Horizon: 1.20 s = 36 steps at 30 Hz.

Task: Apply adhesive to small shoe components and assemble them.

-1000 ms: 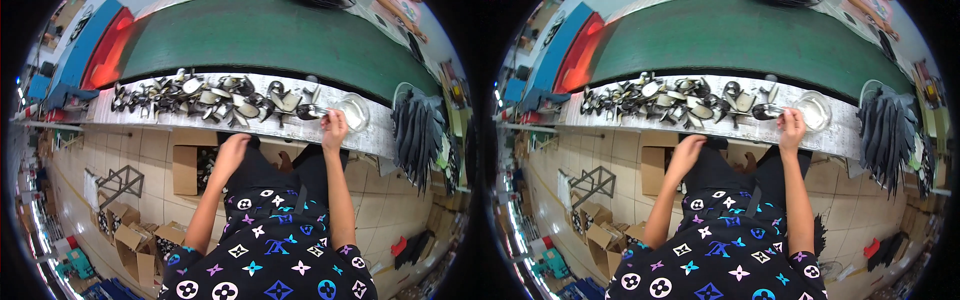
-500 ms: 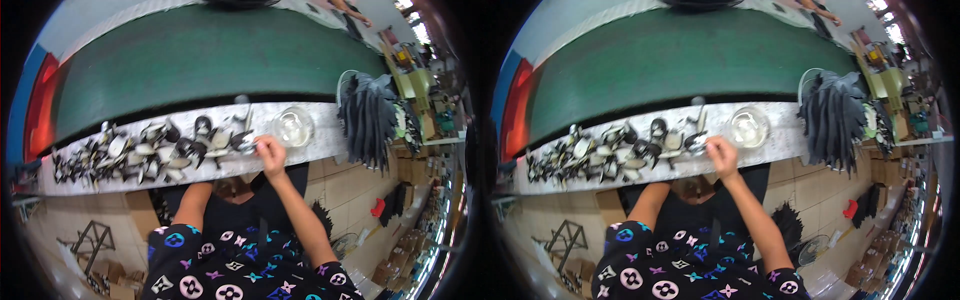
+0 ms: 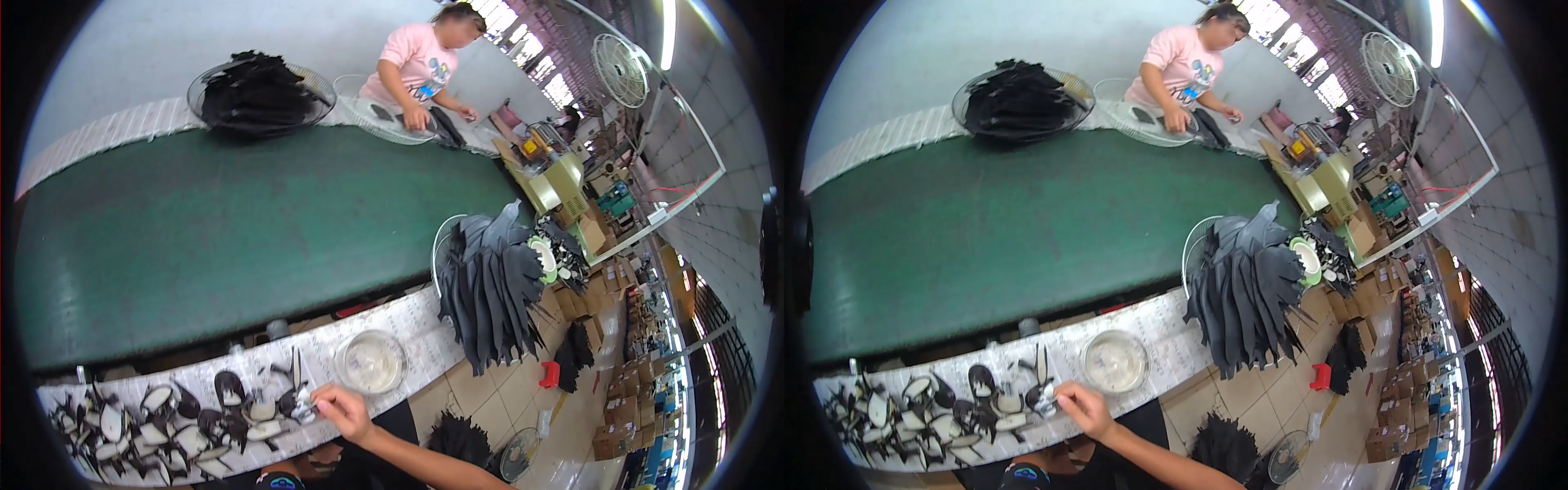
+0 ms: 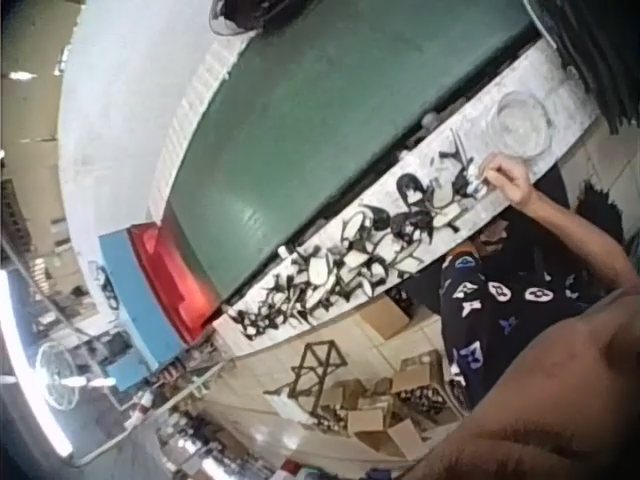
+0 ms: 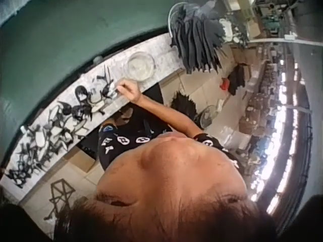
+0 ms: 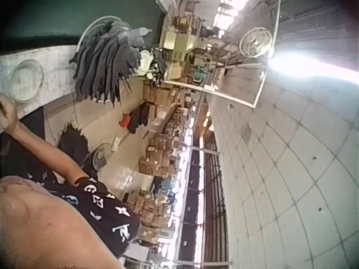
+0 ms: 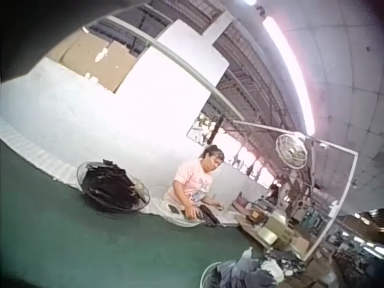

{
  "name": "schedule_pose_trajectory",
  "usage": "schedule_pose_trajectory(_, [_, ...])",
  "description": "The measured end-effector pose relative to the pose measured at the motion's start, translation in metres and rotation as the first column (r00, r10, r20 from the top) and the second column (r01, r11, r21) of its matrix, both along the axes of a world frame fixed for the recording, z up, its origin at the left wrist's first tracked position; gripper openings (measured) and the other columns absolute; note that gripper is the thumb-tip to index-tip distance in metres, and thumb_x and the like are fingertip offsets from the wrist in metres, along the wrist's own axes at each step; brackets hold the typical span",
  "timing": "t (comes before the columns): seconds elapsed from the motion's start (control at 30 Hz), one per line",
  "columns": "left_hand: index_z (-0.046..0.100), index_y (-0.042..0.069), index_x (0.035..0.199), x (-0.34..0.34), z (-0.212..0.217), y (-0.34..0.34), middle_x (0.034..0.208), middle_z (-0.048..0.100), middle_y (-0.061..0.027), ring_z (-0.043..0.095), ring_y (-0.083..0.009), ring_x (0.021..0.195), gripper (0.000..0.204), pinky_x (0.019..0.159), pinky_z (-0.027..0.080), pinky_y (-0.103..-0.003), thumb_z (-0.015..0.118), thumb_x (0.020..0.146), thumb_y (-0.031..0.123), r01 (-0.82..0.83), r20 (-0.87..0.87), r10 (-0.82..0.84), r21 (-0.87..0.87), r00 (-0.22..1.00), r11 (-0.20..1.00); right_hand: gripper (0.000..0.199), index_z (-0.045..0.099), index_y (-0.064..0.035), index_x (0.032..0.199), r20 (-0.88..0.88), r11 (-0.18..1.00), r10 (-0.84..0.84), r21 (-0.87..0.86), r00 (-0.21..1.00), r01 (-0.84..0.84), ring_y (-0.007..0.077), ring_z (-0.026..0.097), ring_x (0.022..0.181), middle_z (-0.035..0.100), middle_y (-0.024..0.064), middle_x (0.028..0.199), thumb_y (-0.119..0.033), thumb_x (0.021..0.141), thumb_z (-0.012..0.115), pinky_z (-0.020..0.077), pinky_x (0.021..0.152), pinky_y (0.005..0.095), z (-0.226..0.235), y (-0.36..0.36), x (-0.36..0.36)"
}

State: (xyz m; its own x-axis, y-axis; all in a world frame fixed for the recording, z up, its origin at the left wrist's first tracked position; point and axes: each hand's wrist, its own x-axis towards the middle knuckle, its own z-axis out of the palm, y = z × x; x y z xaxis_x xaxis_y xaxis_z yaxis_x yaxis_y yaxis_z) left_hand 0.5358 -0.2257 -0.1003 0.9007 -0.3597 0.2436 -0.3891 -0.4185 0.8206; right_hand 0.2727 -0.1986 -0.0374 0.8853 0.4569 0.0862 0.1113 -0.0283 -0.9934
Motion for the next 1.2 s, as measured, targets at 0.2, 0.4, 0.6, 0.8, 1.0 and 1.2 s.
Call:
schedule_pose_trajectory(0.2, [0.07,0.0,0.1,0.028,-0.022,-0.038,0.092,0.07,-0.0174,0.067,-0.0348,0.082,0.023,0.075,0.054,-0.043,0.059,0.086,0.014,0.06,-0.035,-0.062,-0.074,0.997,0.995,0.014,0.056,0.0033,0.095,-0.124,0.991,0.069,0.121,0.99,-0.054,0.0142,0.054,0.083,0.06,0.0099,0.095,-0.008,0.1,0.051,0.0446,0.076,0.0268,-0.001,-0.001,0.004])
schedule_pose_trajectory(0.4, [0.069,0.0,0.103,-0.052,-0.075,-0.034,0.094,0.071,-0.0165,0.067,-0.0329,0.083,0.024,0.075,0.054,-0.042,0.059,0.086,0.014,0.033,-0.293,-0.063,-0.108,0.954,0.994,0.018,0.057,0.0016,0.091,-0.25,0.986,0.135,0.133,0.959,-0.104,0.0155,0.053,0.083,0.059,0.0083,0.091,-0.014,0.099,0.05,0.0443,0.078,0.0287,-0.005,0.002,0.004])
schedule_pose_trajectory(0.6, [0.069,0.0,0.105,-0.283,-0.145,0.058,0.095,0.071,-0.0156,0.067,-0.031,0.084,0.025,0.075,0.054,-0.041,0.059,0.087,0.014,-0.121,-0.738,0.119,0.051,0.664,0.991,0.024,0.054,0.0014,0.079,-0.163,1.0,0.011,0.031,0.987,-0.006,0.016,0.051,0.068,0.059,0.0114,0.079,-0.016,0.095,0.05,0.0439,0.067,0.0293,0.007,-0.012,0.013])
schedule_pose_trajectory(0.8, [0.068,0.0,0.108,-0.377,-0.187,0.128,0.097,0.071,-0.0147,0.067,-0.0291,0.085,0.026,0.075,0.054,-0.04,0.059,0.088,0.014,-0.223,-0.797,0.297,0.207,0.526,0.952,0.025,0.05,-0.0008,0.074,-0.15,0.996,0.038,0.085,0.988,-0.025,0.0099,0.042,0.056,0.06,0.0104,0.075,-0.015,0.094,0.047,0.0348,0.054,0.0238,0.003,0.005,0.012])
schedule_pose_trajectory(1.0, [0.068,0.0,0.111,-0.383,-0.162,0.15,0.099,0.071,-0.0138,0.068,-0.0272,0.086,0.027,0.075,0.054,-0.039,0.059,0.089,0.014,-0.342,-0.709,0.416,0.255,0.57,0.904,0.023,0.051,-0.0028,0.074,-0.163,0.994,0.023,0.113,0.986,-0.005,0.0055,0.039,0.058,0.058,0.0054,0.076,-0.017,0.092,0.048,0.0322,0.055,0.0209,0.003,0.003,0.015])
schedule_pose_trajectory(1.2, [0.062,0.003,0.122,-0.432,-0.096,0.189,0.108,0.066,-0.0051,0.062,-0.0158,0.096,0.032,0.08,0.052,-0.029,0.061,0.095,0.019,-0.557,-0.938,0.222,0.039,0.265,0.83,0.022,0.06,-0.0023,0.083,0.019,0.987,0.031,0.158,0.999,-0.034,0.005,0.044,0.058,0.056,0.0007,0.072,-0.019,0.095,0.052,0.033,0.05,0.0217,-0.008,0.007,0.006])
